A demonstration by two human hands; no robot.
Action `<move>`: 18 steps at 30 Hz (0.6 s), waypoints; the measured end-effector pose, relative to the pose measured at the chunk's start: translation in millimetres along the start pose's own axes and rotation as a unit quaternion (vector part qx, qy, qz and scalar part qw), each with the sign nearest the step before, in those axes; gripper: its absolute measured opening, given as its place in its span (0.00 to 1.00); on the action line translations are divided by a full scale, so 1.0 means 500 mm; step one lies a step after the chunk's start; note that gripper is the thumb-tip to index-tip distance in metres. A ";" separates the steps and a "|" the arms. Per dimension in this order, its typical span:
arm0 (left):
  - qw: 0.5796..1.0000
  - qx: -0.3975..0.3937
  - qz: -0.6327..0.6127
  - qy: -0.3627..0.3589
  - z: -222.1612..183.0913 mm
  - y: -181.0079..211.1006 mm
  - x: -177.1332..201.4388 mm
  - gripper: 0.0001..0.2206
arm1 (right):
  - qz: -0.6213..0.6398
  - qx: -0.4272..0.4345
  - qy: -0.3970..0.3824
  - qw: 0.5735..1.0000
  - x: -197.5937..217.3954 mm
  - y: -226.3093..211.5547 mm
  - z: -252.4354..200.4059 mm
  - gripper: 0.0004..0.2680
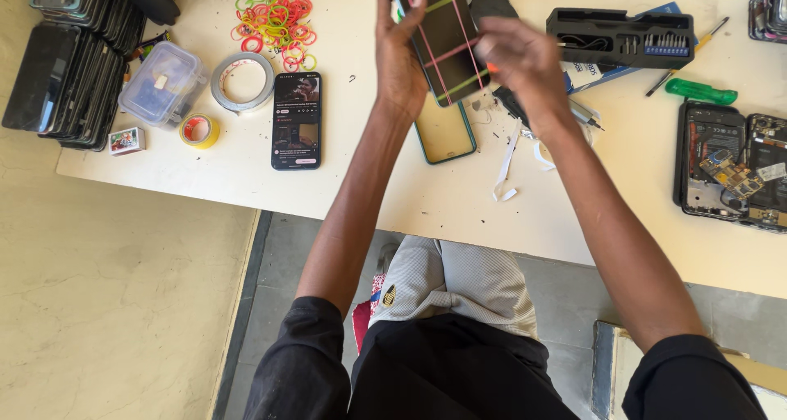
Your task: The person assembles a mobile phone by placing a battery into the chassis, pressing the rear cover onto the back, and then securing the display and body together with several rubber bands.
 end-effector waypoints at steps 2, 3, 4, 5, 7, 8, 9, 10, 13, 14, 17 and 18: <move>0.998 0.033 0.052 -0.003 -0.013 -0.035 -0.019 0.12 | -0.040 0.031 -0.105 0.993 -0.047 0.000 -0.010 0.27; 0.996 0.049 0.078 -0.004 -0.019 -0.047 -0.023 0.13 | -0.127 0.118 -0.091 0.981 -0.053 -0.016 -0.009 0.31; 0.996 0.055 0.069 -0.001 -0.025 -0.051 -0.019 0.12 | -0.211 0.202 -0.076 0.953 -0.068 -0.025 -0.014 0.35; 0.996 0.060 0.059 0.002 -0.029 -0.056 -0.016 0.11 | -0.293 0.283 -0.061 0.911 -0.077 -0.035 -0.023 0.39; 0.996 0.031 0.088 -0.012 -0.024 -0.047 -0.010 0.12 | -0.128 0.063 -0.064 0.988 -0.041 0.019 -0.015 0.40; 0.992 -0.003 0.126 -0.027 -0.022 -0.034 -0.005 0.16 | -0.041 -0.052 -0.069 0.995 -0.032 0.048 -0.023 0.41; 0.985 -0.036 0.163 -0.041 -0.021 -0.021 0.001 0.21 | 0.112 -0.077 -0.125 0.983 -0.042 0.048 -0.030 0.42; 0.980 -0.017 0.196 -0.006 -0.017 -0.022 0.021 0.18 | 0.260 -0.100 -0.175 0.944 -0.046 0.041 -0.039 0.42; 0.936 0.025 0.345 0.068 -0.005 -0.015 0.083 0.12 | 0.409 -0.107 -0.235 0.875 -0.043 0.029 -0.044 0.43; 0.900 0.027 0.430 0.071 0.000 -0.008 0.098 0.11 | 0.413 -0.101 -0.243 0.872 -0.039 0.030 -0.043 0.43; 0.762 -0.030 0.645 0.051 0.011 0.013 0.112 0.09 | 0.468 -0.113 -0.253 0.839 -0.027 0.037 -0.041 0.41; 0.706 -0.059 0.705 0.038 0.012 0.016 0.107 0.09 | 0.483 -0.116 -0.258 0.829 -0.023 0.038 -0.039 0.41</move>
Point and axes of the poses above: each hand's wrist, its own z-axis towards the middle knuckle, its own x-axis out of the back of the hand, y = z × x, the point moved 7 cm from there along z, towards the middle knuckle, and after that the axes turned 1 degree about -y, right-handed, at the moved point
